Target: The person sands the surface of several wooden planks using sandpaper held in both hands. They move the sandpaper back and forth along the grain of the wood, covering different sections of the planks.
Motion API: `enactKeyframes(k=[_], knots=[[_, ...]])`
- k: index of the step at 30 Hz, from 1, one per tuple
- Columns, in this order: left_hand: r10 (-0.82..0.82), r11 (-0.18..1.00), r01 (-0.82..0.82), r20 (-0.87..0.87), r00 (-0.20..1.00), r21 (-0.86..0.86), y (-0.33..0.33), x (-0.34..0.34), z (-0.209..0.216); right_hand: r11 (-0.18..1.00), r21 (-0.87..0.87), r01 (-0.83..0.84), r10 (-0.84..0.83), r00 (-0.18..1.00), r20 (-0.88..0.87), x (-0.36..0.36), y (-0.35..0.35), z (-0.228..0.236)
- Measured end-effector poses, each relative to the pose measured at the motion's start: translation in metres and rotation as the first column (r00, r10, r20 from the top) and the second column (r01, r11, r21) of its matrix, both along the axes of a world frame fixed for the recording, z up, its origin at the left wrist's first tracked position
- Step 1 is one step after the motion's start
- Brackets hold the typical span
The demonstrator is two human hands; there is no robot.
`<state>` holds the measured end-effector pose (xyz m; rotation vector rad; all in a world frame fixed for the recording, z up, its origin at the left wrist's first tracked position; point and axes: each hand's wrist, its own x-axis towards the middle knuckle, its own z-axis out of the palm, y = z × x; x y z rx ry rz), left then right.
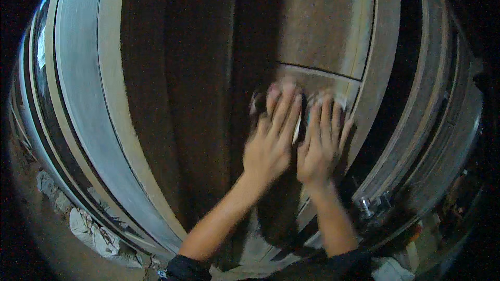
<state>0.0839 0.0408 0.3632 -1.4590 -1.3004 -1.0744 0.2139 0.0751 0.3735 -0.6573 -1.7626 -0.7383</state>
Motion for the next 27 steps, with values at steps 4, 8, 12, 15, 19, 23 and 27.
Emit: enactKeyframes(k=[4, 8, 12, 15, 19, 23, 27], knots=[[-0.118, 0.947, 0.071, -0.134, 0.984, -0.312, -0.025, -0.009, -0.21, 0.981, -0.19, 0.045, -0.044, 0.999, 0.014, 0.017, 0.004, -0.224], [-0.206, 0.848, 0.124, -0.105, 0.973, -0.515, -0.065, -0.024, -0.317, 0.979, -0.204, 0.01, 0.009, 0.996, 0.092, 0.019, -0.02, -0.326], [-0.165, 0.94, 0.122, -0.111, 0.98, -0.32, -0.058, -0.012, -0.25, 0.987, -0.156, -0.036, 0.033, 0.999, -0.021, 0.015, -0.025, -0.243], [-0.309, 0.936, 0.319, 0.088, 0.947, -0.151, -0.036, -0.01, -0.128, 0.991, -0.129, -0.029, 0.029, 1.0, -0.005, 0.011, -0.011, -0.115], [-0.396, 0.916, 0.375, 0.162, 0.904, 0.143, -0.024, -0.014, 0.001, 0.992, 0.113, 0.051, -0.04, 0.994, -0.097, 0.005, 0.01, 0.024], [-0.403, 0.904, 0.381, 0.088, 0.911, 0.191, -0.016, -0.011, 0.007, 0.983, 0.169, -0.078, 0.098, 0.988, -0.116, 0.008, 0.013, 0.034], [-0.325, 0.937, 0.345, 0.235, 0.916, -0.05, -0.038, 0.007, -0.127, 0.966, -0.239, 0.097, -0.101, 0.995, -0.003, 0.029, -0.017, -0.115]])
